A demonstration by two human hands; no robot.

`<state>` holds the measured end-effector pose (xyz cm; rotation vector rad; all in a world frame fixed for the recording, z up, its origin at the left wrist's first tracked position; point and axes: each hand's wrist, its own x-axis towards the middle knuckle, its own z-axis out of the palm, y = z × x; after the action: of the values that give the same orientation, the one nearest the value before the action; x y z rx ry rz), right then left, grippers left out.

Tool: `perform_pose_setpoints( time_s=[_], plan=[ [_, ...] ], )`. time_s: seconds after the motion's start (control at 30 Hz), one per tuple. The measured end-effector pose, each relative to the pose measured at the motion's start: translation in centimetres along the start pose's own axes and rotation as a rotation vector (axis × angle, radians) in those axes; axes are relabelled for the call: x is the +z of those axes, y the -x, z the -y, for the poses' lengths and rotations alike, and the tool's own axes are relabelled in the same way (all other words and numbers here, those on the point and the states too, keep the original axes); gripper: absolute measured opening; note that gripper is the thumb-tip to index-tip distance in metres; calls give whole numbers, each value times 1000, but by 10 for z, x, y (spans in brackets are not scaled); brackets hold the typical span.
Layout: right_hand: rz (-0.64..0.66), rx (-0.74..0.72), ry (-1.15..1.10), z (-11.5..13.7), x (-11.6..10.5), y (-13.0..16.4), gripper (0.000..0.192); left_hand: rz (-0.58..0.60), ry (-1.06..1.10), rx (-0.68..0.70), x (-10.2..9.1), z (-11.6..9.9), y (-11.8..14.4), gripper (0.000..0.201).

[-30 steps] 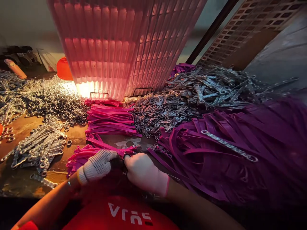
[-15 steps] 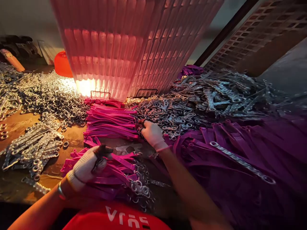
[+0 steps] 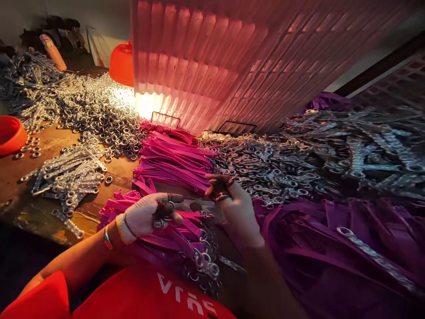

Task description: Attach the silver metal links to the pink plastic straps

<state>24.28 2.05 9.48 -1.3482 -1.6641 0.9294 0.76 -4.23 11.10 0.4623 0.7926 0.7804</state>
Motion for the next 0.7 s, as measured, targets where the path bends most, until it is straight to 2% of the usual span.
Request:
perform_pose_setpoints(
  time_s=[0.13,0.23,0.3,0.4,0.5,0.6,0.7],
  plan=[
    [181,-58,21,41,22,41,29,-29,-339,146,12,4,9,46],
    [252,-96,-15,55,38,53,37,-94,-519,274,18,7,15,38],
    [255,-109,-56,59,44,57,40,-161,-577,338,21,9,18,29],
    [188,-86,-69,59,43,62,37,-204,-557,284,22,11,22,23],
    [130,-90,-30,53,36,67,33,-151,-429,194,20,13,24,32],
    [198,-210,10,46,32,66,39,-76,-385,129,17,13,25,33],
    [312,-368,60,41,34,64,38,-31,-488,110,16,14,25,36]
  ],
)
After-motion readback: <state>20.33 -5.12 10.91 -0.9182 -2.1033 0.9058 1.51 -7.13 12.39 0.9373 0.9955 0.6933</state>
